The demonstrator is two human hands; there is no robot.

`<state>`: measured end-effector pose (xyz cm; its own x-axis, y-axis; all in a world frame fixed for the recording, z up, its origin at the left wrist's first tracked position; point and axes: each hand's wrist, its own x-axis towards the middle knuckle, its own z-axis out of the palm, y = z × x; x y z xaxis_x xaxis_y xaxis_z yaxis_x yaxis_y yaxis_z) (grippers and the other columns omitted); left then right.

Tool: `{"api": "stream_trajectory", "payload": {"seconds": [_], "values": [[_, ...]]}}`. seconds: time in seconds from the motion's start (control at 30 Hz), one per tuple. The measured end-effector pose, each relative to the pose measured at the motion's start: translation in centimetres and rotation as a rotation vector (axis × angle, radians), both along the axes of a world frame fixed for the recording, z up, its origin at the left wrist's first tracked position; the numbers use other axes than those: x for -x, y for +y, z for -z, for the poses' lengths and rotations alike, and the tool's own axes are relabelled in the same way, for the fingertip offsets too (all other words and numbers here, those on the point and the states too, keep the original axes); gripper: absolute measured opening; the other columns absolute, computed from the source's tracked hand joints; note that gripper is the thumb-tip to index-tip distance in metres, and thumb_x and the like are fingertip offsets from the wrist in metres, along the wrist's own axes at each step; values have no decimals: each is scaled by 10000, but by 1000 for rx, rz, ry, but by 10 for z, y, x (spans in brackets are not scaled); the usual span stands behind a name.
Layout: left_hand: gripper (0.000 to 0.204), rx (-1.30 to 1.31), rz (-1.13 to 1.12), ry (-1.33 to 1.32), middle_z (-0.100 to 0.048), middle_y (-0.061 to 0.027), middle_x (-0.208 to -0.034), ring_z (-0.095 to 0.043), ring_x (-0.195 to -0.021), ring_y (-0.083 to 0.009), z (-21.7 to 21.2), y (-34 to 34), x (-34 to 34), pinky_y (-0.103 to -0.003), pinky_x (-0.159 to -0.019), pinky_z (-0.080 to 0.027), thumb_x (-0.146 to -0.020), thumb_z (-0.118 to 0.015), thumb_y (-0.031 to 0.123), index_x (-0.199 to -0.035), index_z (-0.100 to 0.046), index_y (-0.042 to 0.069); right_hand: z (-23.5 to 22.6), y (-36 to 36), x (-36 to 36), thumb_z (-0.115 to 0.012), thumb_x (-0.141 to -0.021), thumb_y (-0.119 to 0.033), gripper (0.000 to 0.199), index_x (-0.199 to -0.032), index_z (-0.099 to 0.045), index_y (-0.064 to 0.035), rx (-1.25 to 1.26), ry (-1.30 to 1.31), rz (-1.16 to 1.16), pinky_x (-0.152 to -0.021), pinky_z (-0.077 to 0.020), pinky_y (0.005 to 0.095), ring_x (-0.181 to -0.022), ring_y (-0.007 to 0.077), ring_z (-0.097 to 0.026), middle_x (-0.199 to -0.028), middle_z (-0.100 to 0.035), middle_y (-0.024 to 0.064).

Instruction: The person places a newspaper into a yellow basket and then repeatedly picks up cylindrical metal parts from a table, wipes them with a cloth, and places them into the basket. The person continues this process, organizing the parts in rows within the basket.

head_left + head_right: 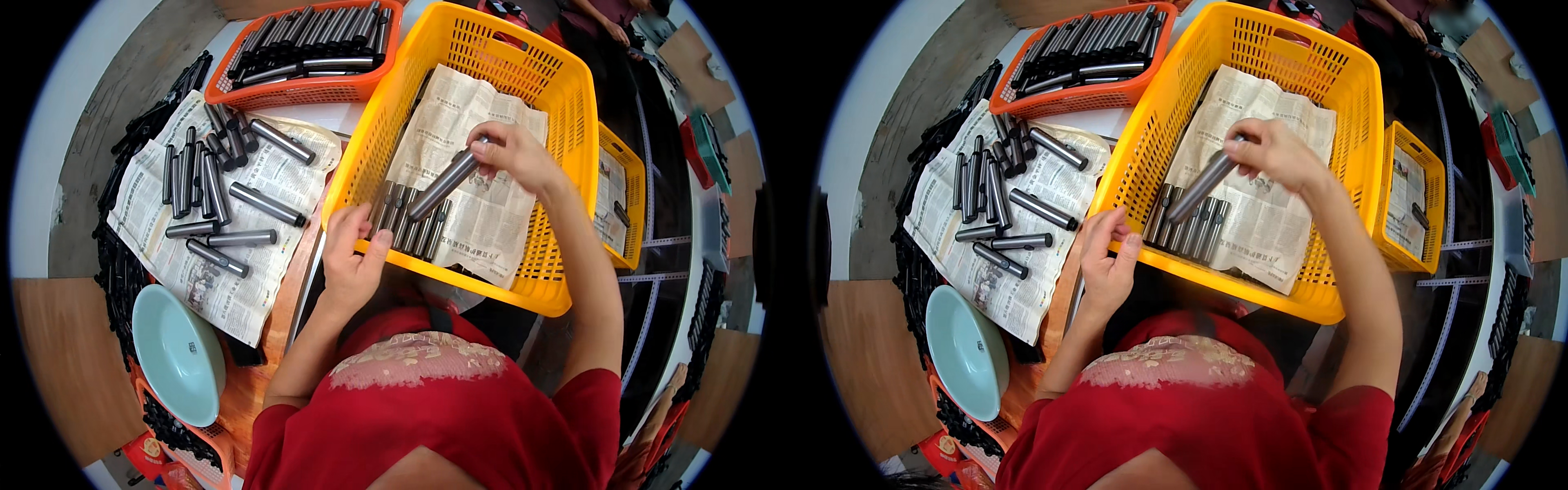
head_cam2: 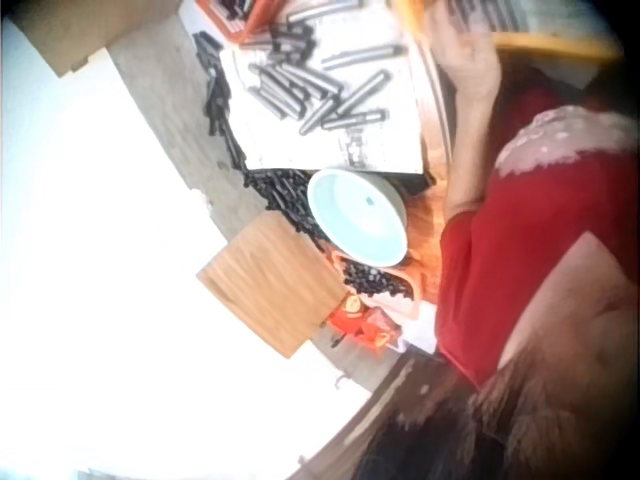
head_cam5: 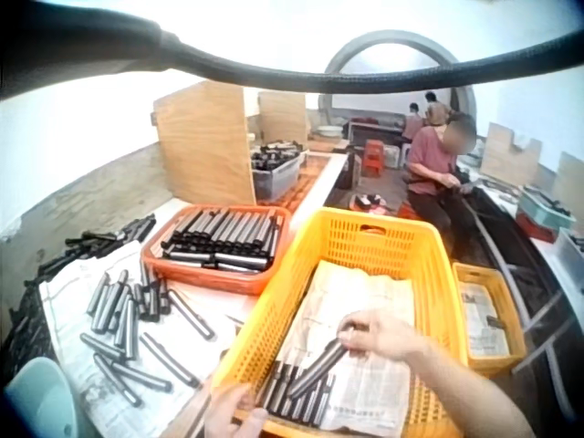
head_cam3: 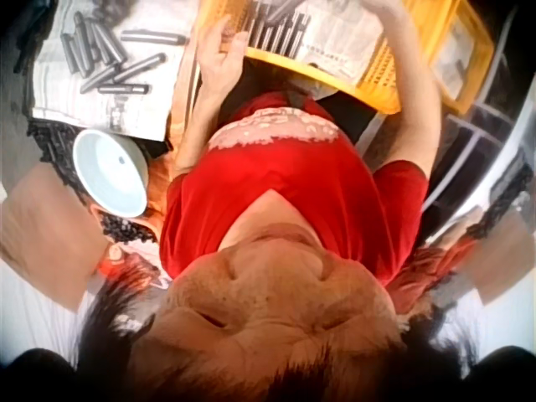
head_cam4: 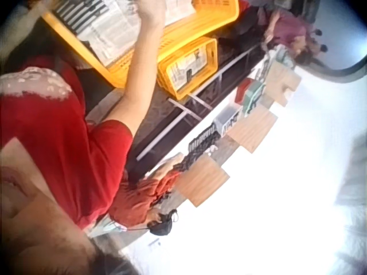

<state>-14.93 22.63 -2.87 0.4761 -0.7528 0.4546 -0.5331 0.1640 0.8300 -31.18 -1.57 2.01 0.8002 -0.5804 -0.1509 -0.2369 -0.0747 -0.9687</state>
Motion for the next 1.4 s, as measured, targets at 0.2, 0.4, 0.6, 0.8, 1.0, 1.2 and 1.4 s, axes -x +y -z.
{"api": "stream_trajectory", "payload": {"seconds": [0.2, 0.4, 0.6, 0.8, 1.0, 1.2, 1.4], "values": [[312, -8, 51, -96, -528, -120, -1061, -572, -836, -170, 25, 9, -13, -275, -744, -487, -776, -630, -62, -1082, -581, -35, 126, -65, 17, -647, -799, -85, 225, -1005, -639, 4, -205, 449, -68, -479, -465, 253, -533, 118, -553, -738, -619, 48], [330, 6, 61, -94, -537, -128, -1039, -578, -815, -181, 31, 11, -20, -269, -726, -493, -747, -621, -92, -1070, -583, -32, 226, -36, 11, -626, -794, -64, 231, -1009, -621, 21, -317, 573, -33, -450, -475, 280, -508, 149, -566, -708, -621, 89], [348, 25, 61, -74, -552, -132, -1018, -583, -821, -191, 30, 10, -19, -274, -724, -495, -719, -625, -101, -1059, -590, -32, 225, -23, 0, -641, -758, -25, 245, -991, -607, 42, -199, 728, 7, -465, -511, 279, -555, 176, -603, -759, -634, 115], [351, 63, 134, 173, -566, -135, -1033, -577, -855, -177, 19, 29, -21, -273, -758, -480, -727, -633, -91, -1071, -589, -35, 228, -26, -4, -635, -720, -229, 236, -826, -712, -33, 401, 708, -264, -532, -516, 336, -578, 222, -637, -702, -659, 168], [265, -97, -460, -104, -566, -144, -952, -578, -708, -166, 21, 81, -76, -264, -611, -473, -740, -609, -52, -1004, -588, -53, 244, -19, -2, -645, -676, -70, 106, -668, -624, 34, 197, 730, -10, -424, -456, 314, -425, 174, -562, -545, -595, 110], [429, -537, -1035, -136, -558, -201, -948, -566, -863, -325, 34, 123, -130, -409, -774, -454, -762, -653, 191, -1092, -503, -37, 272, -20, 2, -663, -672, -14, 116, -754, -609, 49, 267, 657, 33, -424, -458, 312, -449, 176, -568, -586, -598, 111], [688, -818, -1027, -183, -594, -285, -1059, -595, -961, -418, 23, 113, -139, -435, -844, -457, -729, -677, 261, -1267, -406, -71, 233, -17, -14, -656, -684, -214, 316, -893, -649, 24, 542, 815, -142, -809, -490, 400, -900, 354, -626, -913, -653, 228]]}}
